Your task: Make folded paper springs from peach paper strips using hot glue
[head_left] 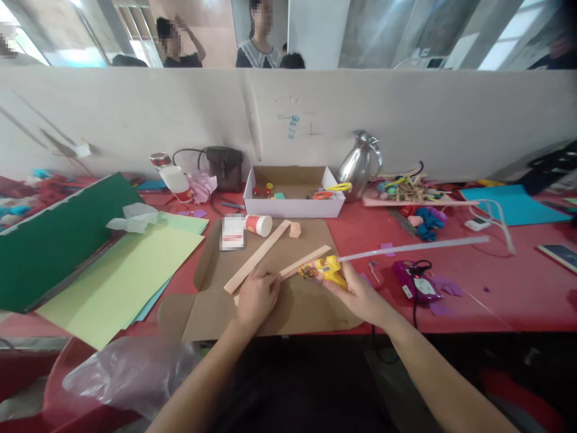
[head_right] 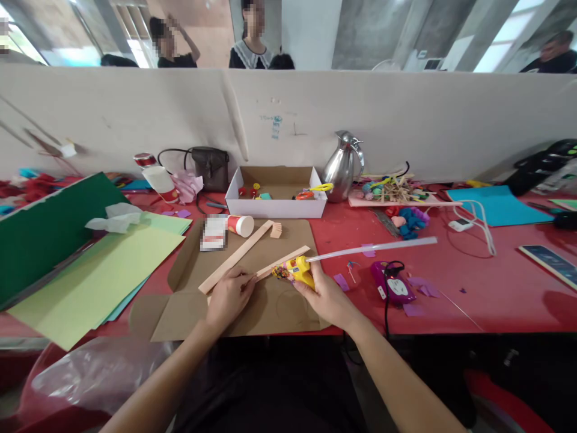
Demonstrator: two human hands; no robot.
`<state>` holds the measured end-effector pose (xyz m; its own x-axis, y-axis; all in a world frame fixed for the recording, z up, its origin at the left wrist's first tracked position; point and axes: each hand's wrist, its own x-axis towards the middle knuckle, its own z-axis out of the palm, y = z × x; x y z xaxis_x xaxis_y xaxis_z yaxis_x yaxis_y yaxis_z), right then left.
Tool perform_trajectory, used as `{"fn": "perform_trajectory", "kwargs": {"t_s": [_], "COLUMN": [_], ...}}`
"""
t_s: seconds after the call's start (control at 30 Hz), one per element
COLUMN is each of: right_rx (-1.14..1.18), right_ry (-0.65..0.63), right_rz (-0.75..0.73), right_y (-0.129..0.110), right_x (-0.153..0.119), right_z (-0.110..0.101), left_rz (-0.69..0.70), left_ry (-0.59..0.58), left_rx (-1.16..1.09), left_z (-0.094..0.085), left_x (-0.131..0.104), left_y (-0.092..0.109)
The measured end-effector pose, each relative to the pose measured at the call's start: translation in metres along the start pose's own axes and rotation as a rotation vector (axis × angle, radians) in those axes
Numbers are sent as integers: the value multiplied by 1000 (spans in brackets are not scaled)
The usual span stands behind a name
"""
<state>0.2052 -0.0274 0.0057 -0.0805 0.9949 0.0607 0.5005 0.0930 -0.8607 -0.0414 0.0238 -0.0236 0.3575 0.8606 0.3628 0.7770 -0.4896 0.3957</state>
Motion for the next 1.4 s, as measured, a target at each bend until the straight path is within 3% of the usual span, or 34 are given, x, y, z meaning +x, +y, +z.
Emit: {"fn": "perform_trajectory", "kwargs": {"t_s": [0.17,0.63,1.1,1.27,1.4], "right_rx": [-188,-365,-660,-674,-492], "right_ry": [9,4,13,20,35], "right_rz": [78,110,37,71,97], "right_y": [-4,-4,-7,-5,-8], "right_x": [3,6,1,2,3], "right_z": [4,12,21,22,12], "left_rz": [3,22,11,23,13], "left_ry": [4,-6,-6,-20,-23], "left_rx": [13,29,-1,0,0], "left_z": [0,0,2,0,0], "left_x": [-1,-3,-3,-3,-3], "left_y": [1,1,-1,0,0]}}
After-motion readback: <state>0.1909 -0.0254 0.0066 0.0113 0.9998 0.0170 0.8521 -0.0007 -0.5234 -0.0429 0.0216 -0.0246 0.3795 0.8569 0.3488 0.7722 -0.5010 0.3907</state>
